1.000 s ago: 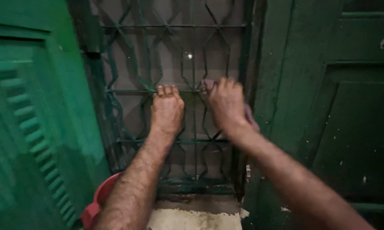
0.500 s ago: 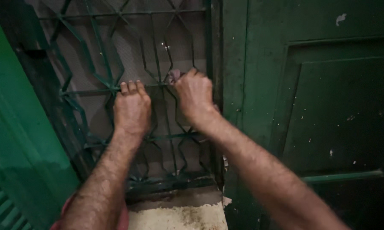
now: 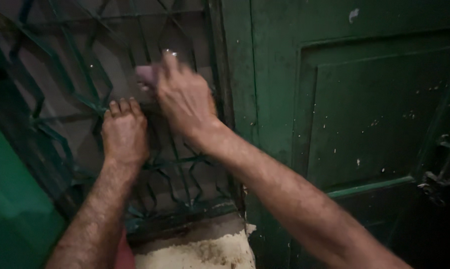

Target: The person dips a cloth into a red cup of water and wipes a metal security grille on a window. They repeatedly wring out the cloth and scrub the bars and mesh of the grille.

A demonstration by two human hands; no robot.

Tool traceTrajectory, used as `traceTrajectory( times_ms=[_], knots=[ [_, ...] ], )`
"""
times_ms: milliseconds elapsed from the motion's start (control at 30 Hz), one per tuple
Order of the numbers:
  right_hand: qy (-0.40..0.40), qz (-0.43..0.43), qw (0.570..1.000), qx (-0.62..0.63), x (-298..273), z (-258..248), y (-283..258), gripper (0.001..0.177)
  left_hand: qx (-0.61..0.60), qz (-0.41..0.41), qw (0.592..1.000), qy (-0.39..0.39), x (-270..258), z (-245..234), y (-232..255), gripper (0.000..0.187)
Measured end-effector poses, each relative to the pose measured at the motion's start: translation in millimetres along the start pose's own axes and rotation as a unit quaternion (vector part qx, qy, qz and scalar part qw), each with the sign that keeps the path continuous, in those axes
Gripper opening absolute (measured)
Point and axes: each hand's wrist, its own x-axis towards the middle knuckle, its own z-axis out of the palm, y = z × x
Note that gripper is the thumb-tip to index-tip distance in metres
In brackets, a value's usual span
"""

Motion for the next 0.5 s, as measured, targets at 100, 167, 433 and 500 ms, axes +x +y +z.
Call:
traceTrajectory(
  times_ms=[100, 167, 433, 500],
  knots=[
    [0.115, -0.058, 0.99, -0.047, 8.5, 8.4, -17.2, 0.045, -0.073, 0.017, 0.996, -0.038, -1.2, 4.4, -7.6, 0.089],
    [0.068, -0.087, 0.994, -0.025, 4.5, 21.3, -23.0, 0.042, -0.07, 0.056, 0.996, -0.029, -4.1, 7.2, -21.7, 0.063],
    [0.064, -0.11, 0.991, 0.04, -20.9, 32.6, -0.3, 0.044, -0.027, 0.077, 0.995, 0.064, -28.6, -0.6, -58.7, 0.069],
    [0.071, -0.107, 0.99, 0.051, -24.7, 23.1, -1.2, 0.047, -0.018, 0.041, 0.994, 0.104, -35.1, 8.9, -55.7, 0.073]
  ],
)
